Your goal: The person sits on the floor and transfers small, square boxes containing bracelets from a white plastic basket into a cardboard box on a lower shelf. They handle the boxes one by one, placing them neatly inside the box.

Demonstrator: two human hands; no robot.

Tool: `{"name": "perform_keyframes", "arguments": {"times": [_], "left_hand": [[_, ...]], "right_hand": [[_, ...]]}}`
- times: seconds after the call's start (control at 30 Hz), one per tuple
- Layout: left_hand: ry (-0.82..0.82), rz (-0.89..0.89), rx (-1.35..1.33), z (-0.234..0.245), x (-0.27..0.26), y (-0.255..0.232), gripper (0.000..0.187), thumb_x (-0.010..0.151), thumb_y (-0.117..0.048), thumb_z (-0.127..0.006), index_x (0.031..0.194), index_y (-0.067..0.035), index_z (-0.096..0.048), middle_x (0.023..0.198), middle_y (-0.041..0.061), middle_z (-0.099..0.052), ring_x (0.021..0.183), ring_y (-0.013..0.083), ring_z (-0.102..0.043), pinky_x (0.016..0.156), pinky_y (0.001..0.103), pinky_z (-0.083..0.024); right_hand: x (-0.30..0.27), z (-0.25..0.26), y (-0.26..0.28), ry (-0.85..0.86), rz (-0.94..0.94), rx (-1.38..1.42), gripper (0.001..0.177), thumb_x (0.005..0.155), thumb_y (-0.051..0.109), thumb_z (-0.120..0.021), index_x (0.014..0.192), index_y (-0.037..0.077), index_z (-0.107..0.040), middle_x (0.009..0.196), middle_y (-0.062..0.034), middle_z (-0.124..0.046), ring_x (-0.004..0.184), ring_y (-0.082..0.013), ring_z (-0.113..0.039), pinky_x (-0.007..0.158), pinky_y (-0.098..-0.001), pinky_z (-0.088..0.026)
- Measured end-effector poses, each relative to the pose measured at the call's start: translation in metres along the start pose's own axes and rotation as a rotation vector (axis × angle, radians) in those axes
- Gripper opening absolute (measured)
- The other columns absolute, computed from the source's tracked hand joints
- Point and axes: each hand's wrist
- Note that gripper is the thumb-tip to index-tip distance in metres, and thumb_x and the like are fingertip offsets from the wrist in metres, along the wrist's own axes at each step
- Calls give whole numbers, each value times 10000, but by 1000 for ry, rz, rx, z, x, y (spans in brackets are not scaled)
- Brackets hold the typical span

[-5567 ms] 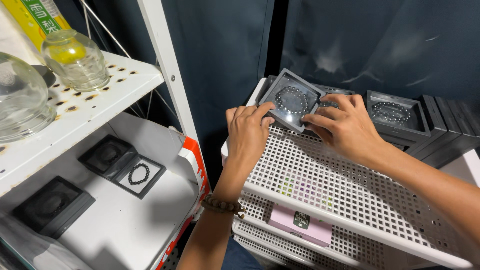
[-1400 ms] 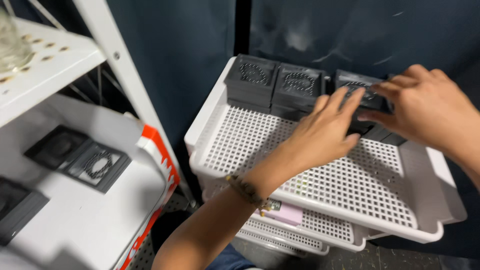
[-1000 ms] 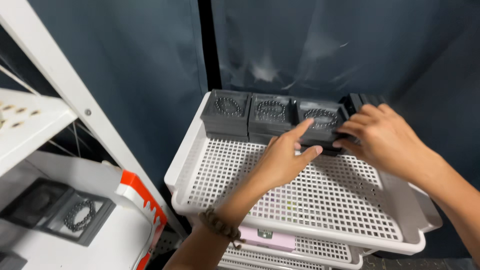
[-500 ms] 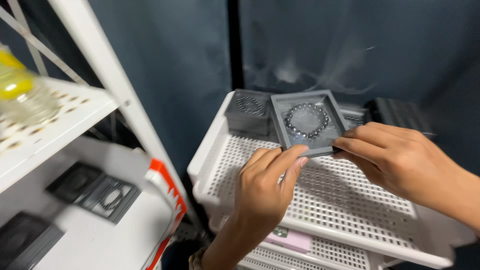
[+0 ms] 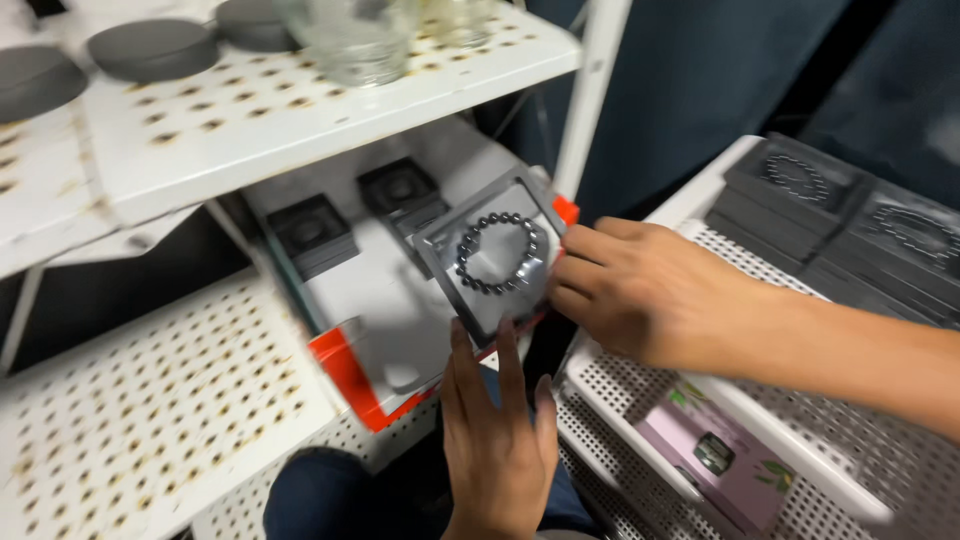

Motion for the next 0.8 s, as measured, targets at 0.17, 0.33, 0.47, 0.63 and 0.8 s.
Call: {"name": "perform_keyframes", "arguments": {"times": [0.17,0.33,0.47,0.63,0.8], "left_hand": [[70,43,73,-21,-7,25,743,990,-352,-638,1526,68,-341,1583,388,-268,1464,591,-288,1204,590,-317],[178,253,410,-65,21,47,1006,782,-365,-823,1559,29,-321,1578,319,-344,1423,459,-418,1046,423,-494],[509,397,462,-128,5,78,1083,843,-466,-790,1589,45,-194,1628,328,-231,1517,476,-235,1163,472,-360],[718,386,477,-76,33,80,868,965,-522,-617,1566,14,-293,1588,193,-345,1495,370,-272,1154,413,-280],[683,178,519,-130,29,140,584,968,-404,-492,1395,-10,-554,1379,274,-585,1287,440,-547,990,520,-367]], "right_hand": [[61,-88,-22,215,145,-29,72,777,78,-655,727,95,-606,748,-47,-619,744,-316,-575,499,-446,-510],[119,-160,-43,274,-44,106,141,611,190,-816,723,134,-750,694,-73,-669,721,-300,-699,621,-438,-594],[160,-203,-34,320,-128,237,141,695,184,-788,811,104,-795,793,-159,-740,808,-380,-751,731,-467,-617],[162,-248,7,356,-215,332,148,682,135,-729,798,68,-790,781,-183,-753,810,-399,-757,727,-493,-622],[151,-273,20,357,-285,464,174,722,109,-677,836,25,-779,814,-244,-740,846,-437,-745,779,-510,-611]]}}
Point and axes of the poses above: each hand's wrist, its own x-axis towards the middle knuckle, its own z-axis out of the back of the hand, y = z × x
